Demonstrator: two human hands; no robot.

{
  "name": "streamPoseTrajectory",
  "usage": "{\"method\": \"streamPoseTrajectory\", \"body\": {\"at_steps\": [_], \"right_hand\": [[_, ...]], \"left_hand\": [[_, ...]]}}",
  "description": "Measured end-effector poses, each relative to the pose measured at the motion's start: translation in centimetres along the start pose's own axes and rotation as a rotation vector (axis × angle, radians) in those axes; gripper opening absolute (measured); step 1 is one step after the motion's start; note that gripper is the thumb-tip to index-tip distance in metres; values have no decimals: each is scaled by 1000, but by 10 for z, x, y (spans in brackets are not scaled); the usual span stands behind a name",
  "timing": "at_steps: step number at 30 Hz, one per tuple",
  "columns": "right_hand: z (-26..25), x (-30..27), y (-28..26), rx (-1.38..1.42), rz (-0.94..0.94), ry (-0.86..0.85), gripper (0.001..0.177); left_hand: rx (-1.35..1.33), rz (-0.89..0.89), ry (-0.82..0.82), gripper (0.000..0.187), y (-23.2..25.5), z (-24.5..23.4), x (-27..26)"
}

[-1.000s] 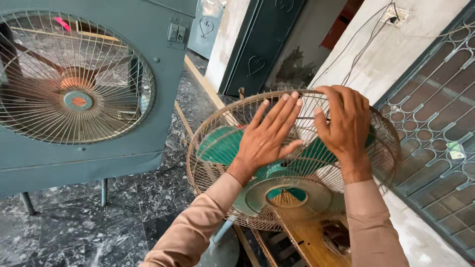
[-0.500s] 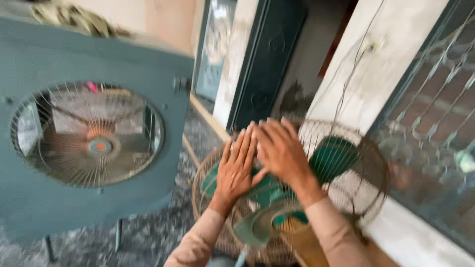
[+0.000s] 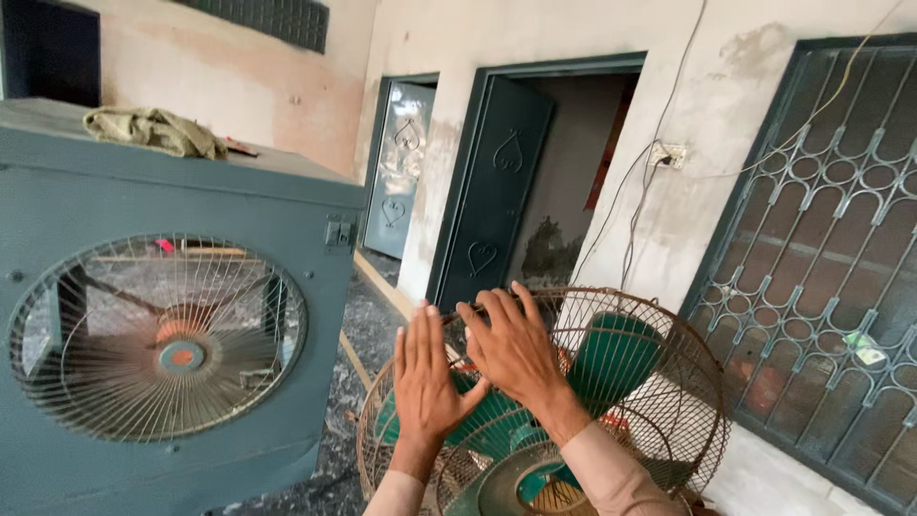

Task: The person repairs a standing fan by bending and adjusting the metal cage with their hands and using pliers to secure the structure. They then wipe the fan blades and cage with a cloth. The fan remains on its stand throughout the process.

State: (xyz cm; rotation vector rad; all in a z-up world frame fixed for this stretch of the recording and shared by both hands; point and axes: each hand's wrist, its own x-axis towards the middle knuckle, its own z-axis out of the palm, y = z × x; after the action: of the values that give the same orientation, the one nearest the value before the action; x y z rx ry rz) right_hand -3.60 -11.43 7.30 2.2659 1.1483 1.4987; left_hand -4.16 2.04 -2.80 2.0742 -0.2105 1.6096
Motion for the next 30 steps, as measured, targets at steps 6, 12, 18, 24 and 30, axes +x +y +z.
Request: {"method": "streamPoseTrajectory", "body": {"at_steps": [6,12,18,24,30], "right_hand": [[3,-3,3,14,-37,50,38],[1,-6,11,42,-31,50,37],[1,-7,13,56,-28,63,35],[7,-6,14,52,-12,78,33],[8,-7,13,33,-14,92,33]], "left_hand": [[-27,-51,-38,117,3,-5,4],[-149,-106,-49,119,10,-5,9],[-201,-122,-70,119,13,-4,10],[-238,-146,-116,121,8,3,10],[-275,-158,-135,120,7,7,9]]}}
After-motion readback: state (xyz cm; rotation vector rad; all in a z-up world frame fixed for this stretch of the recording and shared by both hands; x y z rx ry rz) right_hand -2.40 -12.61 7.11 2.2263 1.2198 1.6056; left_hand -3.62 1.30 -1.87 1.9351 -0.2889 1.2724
